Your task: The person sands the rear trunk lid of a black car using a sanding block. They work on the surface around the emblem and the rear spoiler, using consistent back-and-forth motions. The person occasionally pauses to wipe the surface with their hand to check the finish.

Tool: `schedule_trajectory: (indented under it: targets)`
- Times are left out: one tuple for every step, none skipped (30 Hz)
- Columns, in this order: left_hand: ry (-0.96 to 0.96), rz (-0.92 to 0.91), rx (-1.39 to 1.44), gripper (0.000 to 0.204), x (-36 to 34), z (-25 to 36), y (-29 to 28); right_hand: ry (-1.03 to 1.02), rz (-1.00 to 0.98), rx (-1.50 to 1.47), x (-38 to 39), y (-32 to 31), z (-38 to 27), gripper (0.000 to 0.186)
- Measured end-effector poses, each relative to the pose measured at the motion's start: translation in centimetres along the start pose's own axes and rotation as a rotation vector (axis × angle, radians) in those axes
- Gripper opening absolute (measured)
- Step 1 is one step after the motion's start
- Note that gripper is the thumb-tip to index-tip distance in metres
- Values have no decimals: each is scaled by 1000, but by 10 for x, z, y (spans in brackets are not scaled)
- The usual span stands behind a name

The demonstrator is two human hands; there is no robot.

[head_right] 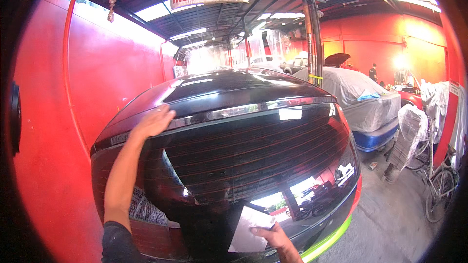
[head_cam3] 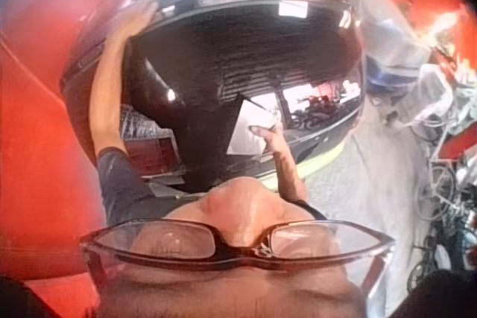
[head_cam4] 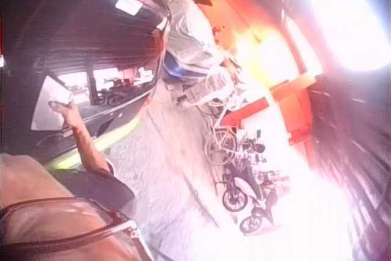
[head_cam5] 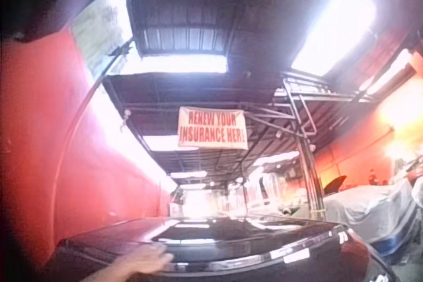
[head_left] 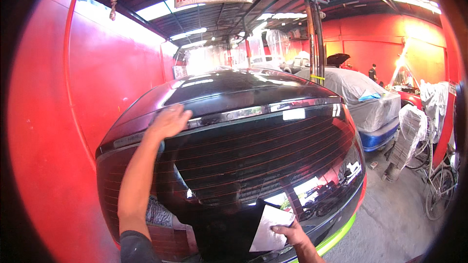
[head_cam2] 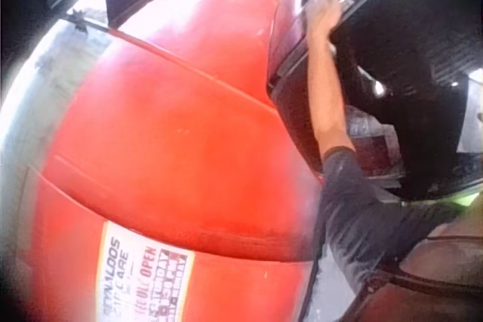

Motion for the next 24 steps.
schedule_trajectory:
  targets:
    - [82, 85, -47, 68, -24, 18, 2, 24, 29, 17, -3, 6, -3, 45]
    - [171, 41, -53, 66, -44, 49, 2, 34, -40, 75, -5, 11, -1, 43]
    - [240, 55, -46, 65, -63, 78, 5, 38, -108, 134, -7, 16, 1, 42]
    - [257, 4, -64, 67, -80, 104, 10, 54, -140, 111, -7, 32, -15, 41]
    - [242, -13, -97, 75, -97, 128, 12, 26, -153, 93, -9, 32, -15, 44]
    - [269, 67, -109, 94, -115, 148, 16, -3, -160, 79, -9, 27, -11, 48]
    - [291, 58, -106, 103, -125, 172, 18, -29, -163, 61, -9, 24, -9, 53]
    - [302, 46, -107, 112, -135, 189, 16, -33, -131, 60, -11, 26, -11, 50]
    - [284, 36, -129, 117, -155, 197, 21, -4, -144, 41, -9, 32, -16, 48]
    - [269, 26, -146, 122, -174, 206, 28, 26, -151, 26, -6, 37, -23, 46]
    - [287, 73, -126, 120, -177, 229, 26, 50, -146, 13, -6, 36, -27, 44]
    - [353, -1, -122, 111, -176, 255, 20, 46, -157, -22, -10, 28, -17, 44]
    - [430, 67, -120, 103, -181, 273, 23, 45, -127, -34, -10, 31, -21, 45]
    - [423, 27, -105, 104, -183, 293, 28, 45, -91, -44, -6, 35, -28, 46]
    - [424, 76, -123, 108, -191, 302, 33, 44, -65, -50, -7, 41, -33, 48]
    - [395, 8, -135, 112, -194, 309, 37, 54, -145, 19, -13, 40, -28, 53]
    - [380, -27, -126, 114, -198, 313, 41, 89, -161, 24, -16, 40, -26, 51]
    - [386, -27, -124, 112, -203, 309, 42, 125, -182, 29, -17, 43, -25, 50]
    - [414, -27, -122, 111, -205, 314, 39, 148, -185, 34, -16, 45, -28, 49]
    - [442, -75, -112, 109, -206, 309, 36, 173, -194, 39, -14, 48, -30, 47]
    - [465, -123, -105, 108, -204, 293, 30, 198, -208, 42, -12, 51, -32, 46]
    - [525, -176, -97, 106, -201, 290, 26, 208, -189, 42, -11, 49, -36, 45]
    - [488, -224, -140, 102, -195, 265, 22, 220, -173, 38, -11, 46, -39, 43]
    - [491, -112, -114, 95, -180, 243, 13, 186, -212, 38, -14, 42, -47, 40]
Point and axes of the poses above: each hand's wrist, its own x-axis away from the middle knuckle, its own y-axis out of the palm, z = x × y, the point moved 7 cm from there along -x, towards the middle knuckle, and after that the axes turned 13 degrees about -z, right-handed, at the moved point
